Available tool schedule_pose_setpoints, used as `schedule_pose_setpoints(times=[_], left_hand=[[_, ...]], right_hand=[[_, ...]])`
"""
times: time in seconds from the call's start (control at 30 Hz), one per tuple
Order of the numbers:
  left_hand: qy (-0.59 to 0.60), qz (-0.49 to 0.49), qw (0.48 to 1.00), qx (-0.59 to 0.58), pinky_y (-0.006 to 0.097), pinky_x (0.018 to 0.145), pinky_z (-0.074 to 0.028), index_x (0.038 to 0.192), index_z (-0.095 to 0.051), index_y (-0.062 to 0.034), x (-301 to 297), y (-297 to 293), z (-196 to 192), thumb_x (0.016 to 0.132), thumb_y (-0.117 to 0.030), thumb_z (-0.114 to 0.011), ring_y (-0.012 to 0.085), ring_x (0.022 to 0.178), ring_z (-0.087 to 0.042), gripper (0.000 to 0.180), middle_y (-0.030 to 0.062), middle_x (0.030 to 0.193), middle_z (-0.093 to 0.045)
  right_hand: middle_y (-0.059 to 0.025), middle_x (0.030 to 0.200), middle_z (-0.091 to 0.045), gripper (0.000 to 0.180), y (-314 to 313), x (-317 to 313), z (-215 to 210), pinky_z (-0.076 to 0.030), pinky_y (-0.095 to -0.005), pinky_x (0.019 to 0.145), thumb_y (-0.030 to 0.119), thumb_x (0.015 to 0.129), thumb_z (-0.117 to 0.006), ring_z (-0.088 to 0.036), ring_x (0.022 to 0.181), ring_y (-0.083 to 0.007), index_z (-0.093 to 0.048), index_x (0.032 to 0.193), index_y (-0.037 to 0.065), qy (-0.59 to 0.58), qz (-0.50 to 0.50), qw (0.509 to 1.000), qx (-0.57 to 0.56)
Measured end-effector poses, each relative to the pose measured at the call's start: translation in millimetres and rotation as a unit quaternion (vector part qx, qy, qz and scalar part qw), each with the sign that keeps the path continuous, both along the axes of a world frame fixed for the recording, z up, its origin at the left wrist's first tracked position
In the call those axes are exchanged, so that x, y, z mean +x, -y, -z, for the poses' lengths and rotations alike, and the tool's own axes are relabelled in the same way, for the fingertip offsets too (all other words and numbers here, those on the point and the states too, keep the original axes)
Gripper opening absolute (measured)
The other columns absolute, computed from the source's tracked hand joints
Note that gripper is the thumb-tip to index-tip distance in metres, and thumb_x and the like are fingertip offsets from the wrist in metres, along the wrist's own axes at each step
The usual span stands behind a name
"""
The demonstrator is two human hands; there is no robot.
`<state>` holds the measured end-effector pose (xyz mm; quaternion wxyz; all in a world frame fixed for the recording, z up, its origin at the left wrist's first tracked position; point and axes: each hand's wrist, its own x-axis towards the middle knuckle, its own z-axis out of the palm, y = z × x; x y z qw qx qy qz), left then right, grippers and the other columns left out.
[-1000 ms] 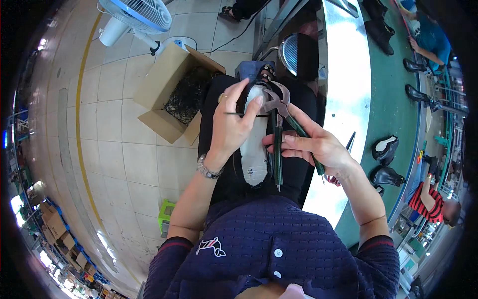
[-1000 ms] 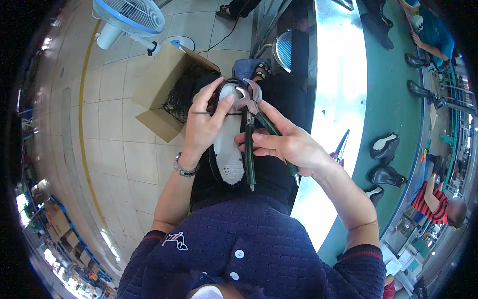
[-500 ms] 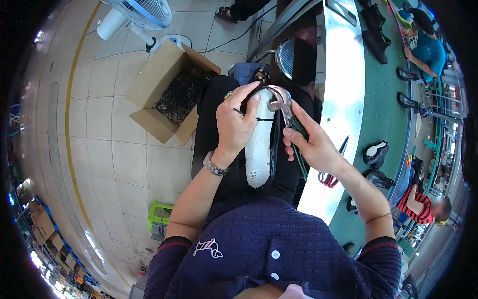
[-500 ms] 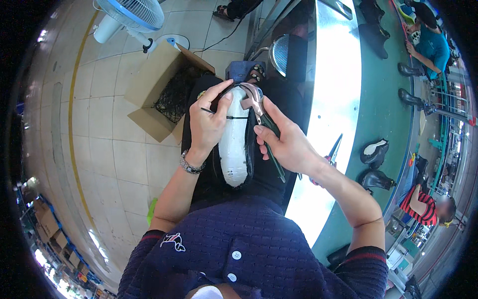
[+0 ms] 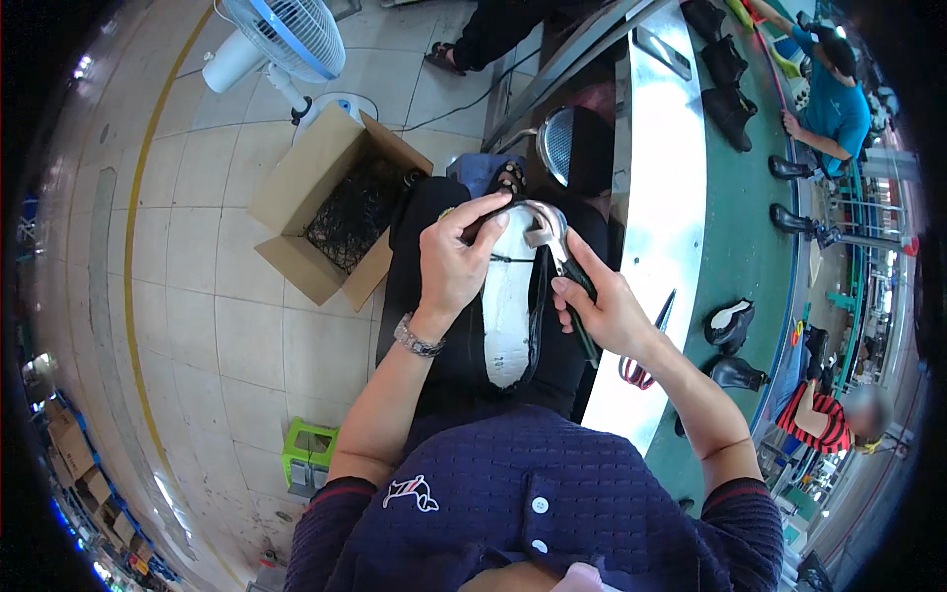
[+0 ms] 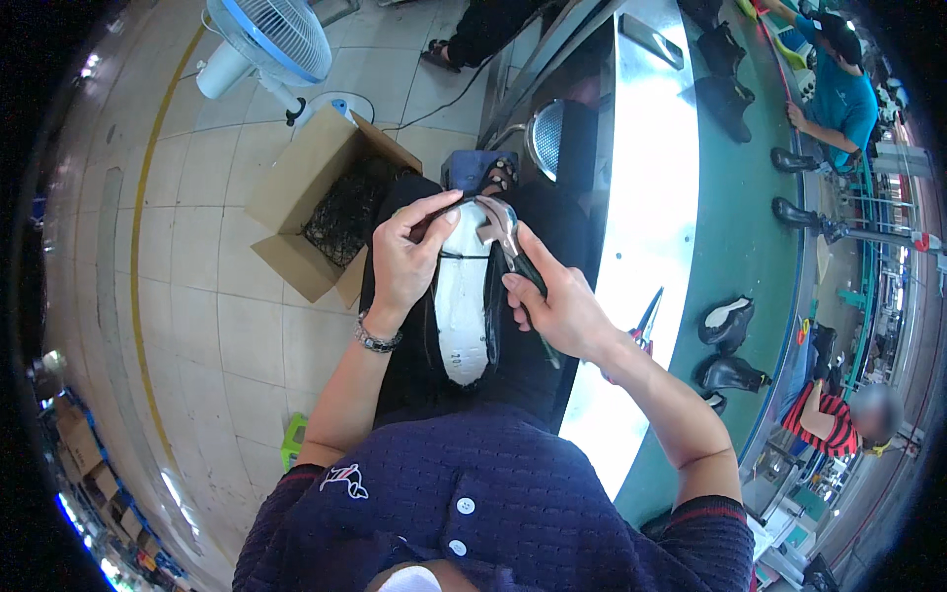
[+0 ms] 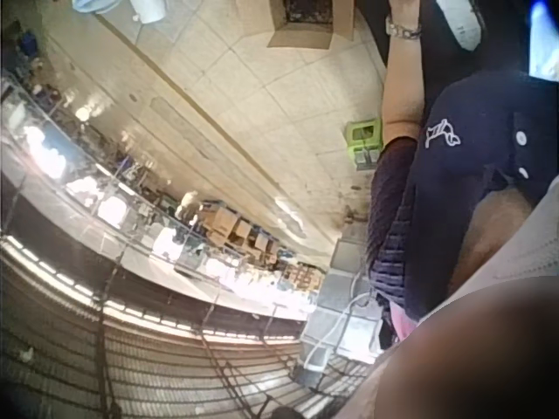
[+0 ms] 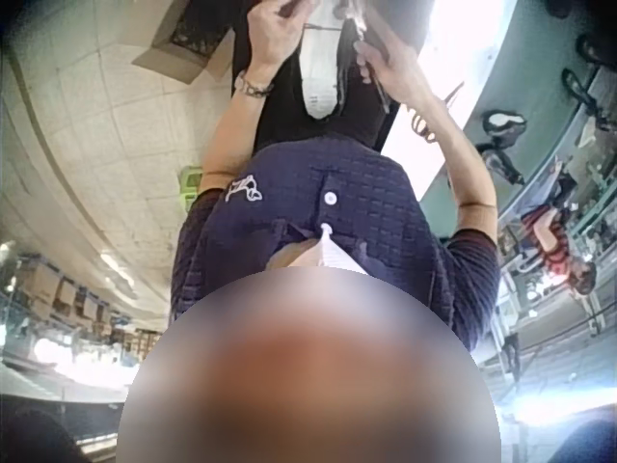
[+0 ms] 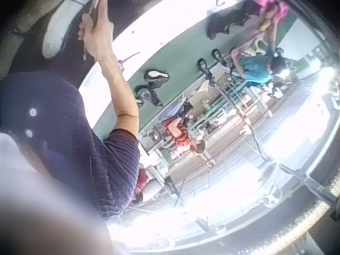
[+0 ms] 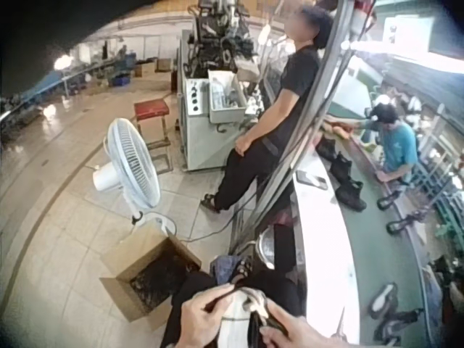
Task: Trim and adjust the sole and edges of a shoe upper using scissors and pliers.
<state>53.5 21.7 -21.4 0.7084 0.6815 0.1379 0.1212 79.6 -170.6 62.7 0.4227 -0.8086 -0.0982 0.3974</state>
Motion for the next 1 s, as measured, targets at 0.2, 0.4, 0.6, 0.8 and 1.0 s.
schedule_pose_setpoints(times=[0.2, 0.4, 0.6, 0.8, 1.0], left_hand=[[0.052, 0.051, 0.996, 0.046, 0.027, 0.079, -0.054, 0.102, -0.073, -0.0035, -3, -21, 2, 0.085, -0.006, -0.069, 0.0185, 0.093, -0.070, 0.019, 0.0126, 0.105, -0.072], [0.090, 0.105, 0.977, 0.164, 0.030, 0.087, -0.053, 0.105, -0.072, -0.0035, -3, -32, 1, 0.087, -0.001, -0.063, 0.0221, 0.102, -0.069, 0.020, 0.0133, 0.110, -0.071], [0.125, 0.101, 0.969, 0.189, 0.031, 0.088, -0.052, 0.106, -0.071, -0.0033, -4, -27, 6, 0.087, 0.000, -0.062, 0.0242, 0.104, -0.068, 0.022, 0.0151, 0.110, -0.070], [0.118, 0.097, 0.957, 0.246, 0.034, 0.079, -0.055, 0.102, -0.071, -0.0033, -9, -36, 5, 0.085, -0.001, -0.062, 0.0302, 0.093, -0.069, 0.020, 0.0201, 0.111, -0.067], [0.137, 0.113, 0.962, 0.209, 0.032, 0.088, -0.052, 0.104, -0.070, -0.0023, -4, -29, 8, 0.087, 0.000, -0.062, 0.0265, 0.102, -0.068, 0.019, 0.0161, 0.110, -0.070]], right_hand=[[-0.0124, 0.065, -0.063, 0.062, -2, 16, -27, -0.053, -0.0371, 0.063, 0.009, 0.098, -0.052, -0.062, 0.057, -0.0238, -0.022, 0.152, 0.011, 0.189, -0.198, 0.951, -0.145], [-0.0224, 0.075, -0.065, 0.060, -14, 38, -52, -0.051, -0.0477, 0.064, 0.009, 0.095, -0.054, -0.065, 0.066, -0.0420, -0.025, 0.149, 0.011, 0.098, -0.216, 0.947, -0.218], [-0.0235, 0.073, -0.065, 0.065, -35, 21, -33, -0.052, -0.0515, 0.065, 0.011, 0.092, -0.057, -0.064, 0.068, -0.0452, -0.026, 0.149, 0.014, 0.299, 0.013, 0.947, -0.119], [-0.0228, 0.066, -0.063, 0.068, -35, 22, -50, -0.053, -0.0481, 0.060, 0.014, 0.094, -0.055, -0.065, 0.061, -0.0400, -0.018, 0.152, 0.015, 0.299, -0.205, 0.918, -0.160], [-0.0205, 0.063, -0.062, 0.072, -22, 8, 1, -0.054, -0.0461, 0.058, 0.012, 0.093, -0.056, -0.066, 0.059, -0.0364, -0.016, 0.153, 0.018, 0.316, -0.148, 0.916, -0.196]])
